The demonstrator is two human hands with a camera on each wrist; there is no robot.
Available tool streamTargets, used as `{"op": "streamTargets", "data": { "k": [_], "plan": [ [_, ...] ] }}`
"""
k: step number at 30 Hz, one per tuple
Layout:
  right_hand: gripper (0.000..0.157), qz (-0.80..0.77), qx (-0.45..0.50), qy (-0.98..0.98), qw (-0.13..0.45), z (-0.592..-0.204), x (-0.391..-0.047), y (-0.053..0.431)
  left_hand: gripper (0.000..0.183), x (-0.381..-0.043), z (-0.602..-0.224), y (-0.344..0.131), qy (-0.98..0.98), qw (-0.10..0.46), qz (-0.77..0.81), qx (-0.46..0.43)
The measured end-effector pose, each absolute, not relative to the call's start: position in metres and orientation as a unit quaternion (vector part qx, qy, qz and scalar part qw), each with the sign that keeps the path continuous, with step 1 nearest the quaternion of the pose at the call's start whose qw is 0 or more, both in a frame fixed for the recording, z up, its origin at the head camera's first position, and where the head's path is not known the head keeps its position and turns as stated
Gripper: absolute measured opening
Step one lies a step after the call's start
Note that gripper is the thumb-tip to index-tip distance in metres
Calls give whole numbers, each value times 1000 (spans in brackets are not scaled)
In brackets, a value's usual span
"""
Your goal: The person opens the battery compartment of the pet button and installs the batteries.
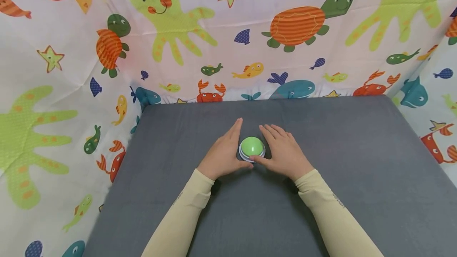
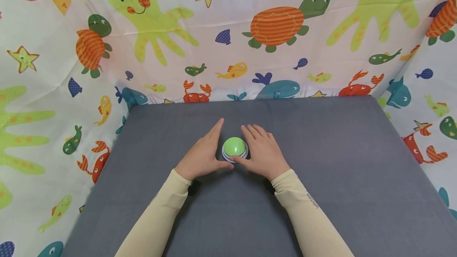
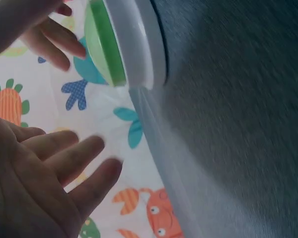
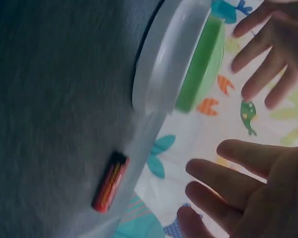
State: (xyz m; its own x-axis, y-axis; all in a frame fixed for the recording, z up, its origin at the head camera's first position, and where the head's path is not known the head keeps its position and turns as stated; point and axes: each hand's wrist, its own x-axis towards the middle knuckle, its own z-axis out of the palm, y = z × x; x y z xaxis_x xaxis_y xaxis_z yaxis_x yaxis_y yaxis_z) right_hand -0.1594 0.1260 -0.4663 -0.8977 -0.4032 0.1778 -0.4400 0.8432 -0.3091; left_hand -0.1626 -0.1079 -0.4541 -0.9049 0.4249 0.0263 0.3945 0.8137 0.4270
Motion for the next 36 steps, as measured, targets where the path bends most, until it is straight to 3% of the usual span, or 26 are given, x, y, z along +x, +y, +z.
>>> {"op": "streamTargets", "data": {
  "k": [6, 12, 20, 28, 36],
  "plan": [
    [89, 230, 243, -941, 40, -473, -162, 122, 130, -166, -456, -101, 944, 69, 245, 210],
    [85, 250, 250, -935, 10, -478, -164, 120, 115, -167, -464, -100, 941, 86, 247, 215],
    [79, 212, 256, -943, 26, -486, -166, 121, 95, -169, -472, -97, 947, 84, 215, 226],
    [71, 231, 258, -938, 12, -484, -167, 119, 86, -167, -472, -98, 947, 65, 218, 228],
    [75, 288, 241, -927, 5, -477, -167, 120, 87, -165, -459, -100, 935, 54, 265, 232]
  ]
}}
